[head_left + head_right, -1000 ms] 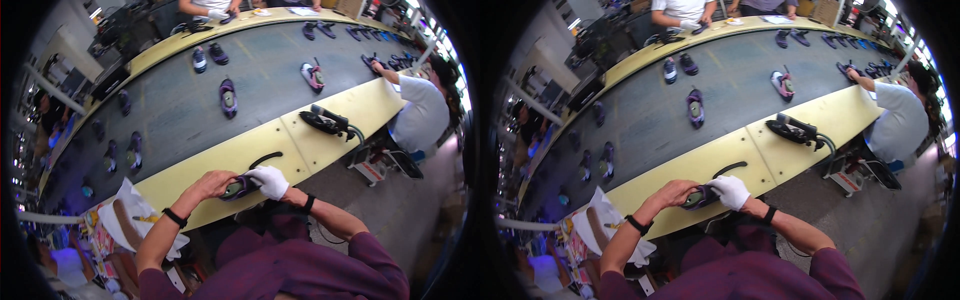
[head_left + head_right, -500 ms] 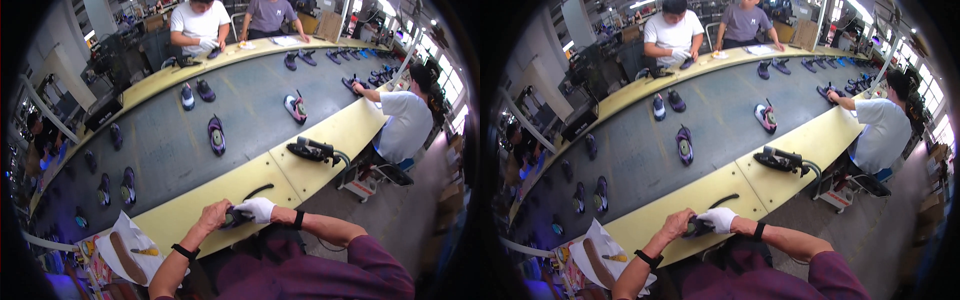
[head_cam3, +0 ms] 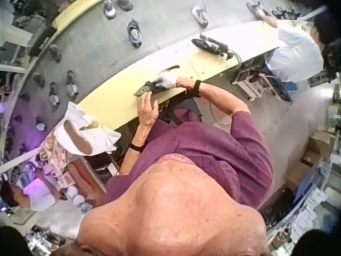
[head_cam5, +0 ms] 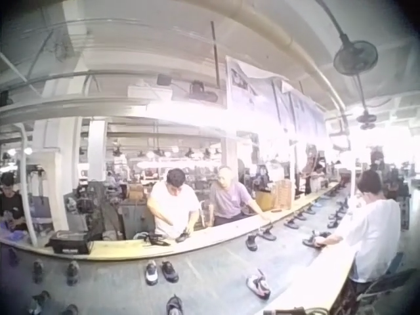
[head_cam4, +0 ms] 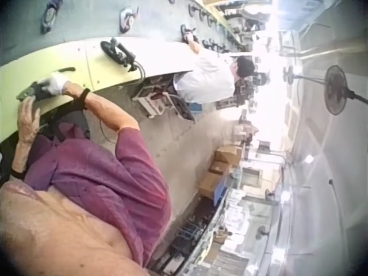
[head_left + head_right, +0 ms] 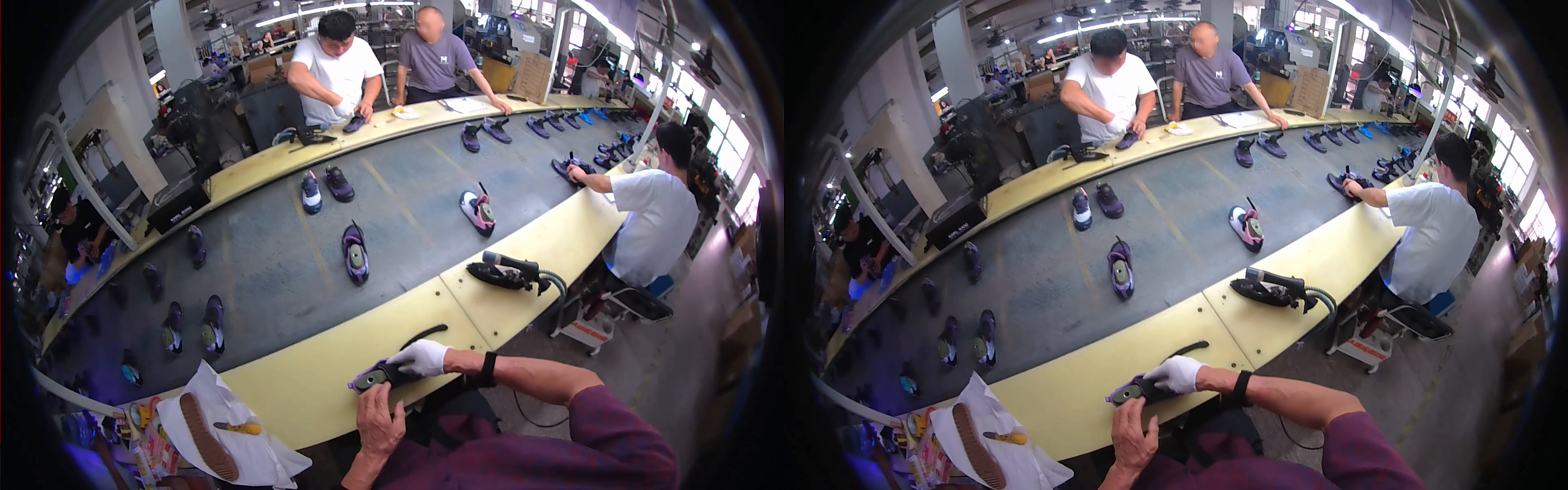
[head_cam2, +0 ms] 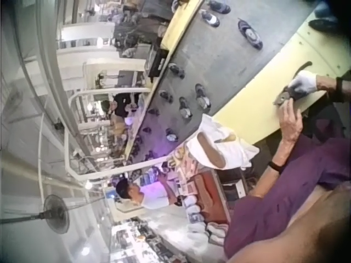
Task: The recorder is assembling shoe components on a conveyor belt in a factory setting.
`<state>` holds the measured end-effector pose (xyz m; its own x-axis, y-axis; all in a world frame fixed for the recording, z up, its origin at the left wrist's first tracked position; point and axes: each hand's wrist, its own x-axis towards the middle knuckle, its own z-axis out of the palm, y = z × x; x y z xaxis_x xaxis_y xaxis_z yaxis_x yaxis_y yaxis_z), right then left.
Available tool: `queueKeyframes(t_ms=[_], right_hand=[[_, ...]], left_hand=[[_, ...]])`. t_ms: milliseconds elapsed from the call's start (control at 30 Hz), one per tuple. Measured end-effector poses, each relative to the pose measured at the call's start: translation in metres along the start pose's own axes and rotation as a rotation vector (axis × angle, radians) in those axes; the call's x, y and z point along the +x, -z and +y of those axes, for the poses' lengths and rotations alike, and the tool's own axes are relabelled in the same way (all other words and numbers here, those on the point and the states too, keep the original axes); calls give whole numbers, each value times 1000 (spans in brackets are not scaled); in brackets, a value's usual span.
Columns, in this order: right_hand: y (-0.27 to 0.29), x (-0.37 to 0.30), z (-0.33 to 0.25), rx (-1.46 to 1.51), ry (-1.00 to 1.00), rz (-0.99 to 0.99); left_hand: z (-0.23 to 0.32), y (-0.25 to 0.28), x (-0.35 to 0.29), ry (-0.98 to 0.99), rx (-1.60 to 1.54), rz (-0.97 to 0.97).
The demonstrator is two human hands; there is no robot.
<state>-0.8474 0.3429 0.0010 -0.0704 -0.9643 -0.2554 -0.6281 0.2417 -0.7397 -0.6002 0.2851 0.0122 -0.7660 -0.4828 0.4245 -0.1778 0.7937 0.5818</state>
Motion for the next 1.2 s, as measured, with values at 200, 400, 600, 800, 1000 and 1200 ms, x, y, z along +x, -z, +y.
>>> queueKeyframes(t_ms=[200, 400, 600, 800, 1000, 1200], right_hand=[[-5, 5, 30, -5, 121, 73], [12, -1, -4, 267, -84, -48], [0, -5, -14, -22, 98, 28], [-20, -7, -38, -264, 148, 192], [-17, 2, -43, -365, 69, 142], [-19, 2, -34, -370, 132, 168]], left_hand=[[-4, -11, 6, 22, -10, 23], [-15, -10, 0, 4, -74, 2], [-22, -6, -6, 36, -162, 6], [-24, -5, -5, 24, -176, -12], [-47, 8, 14, -53, -255, -61], [-79, 10, 75, -310, -158, 3]])
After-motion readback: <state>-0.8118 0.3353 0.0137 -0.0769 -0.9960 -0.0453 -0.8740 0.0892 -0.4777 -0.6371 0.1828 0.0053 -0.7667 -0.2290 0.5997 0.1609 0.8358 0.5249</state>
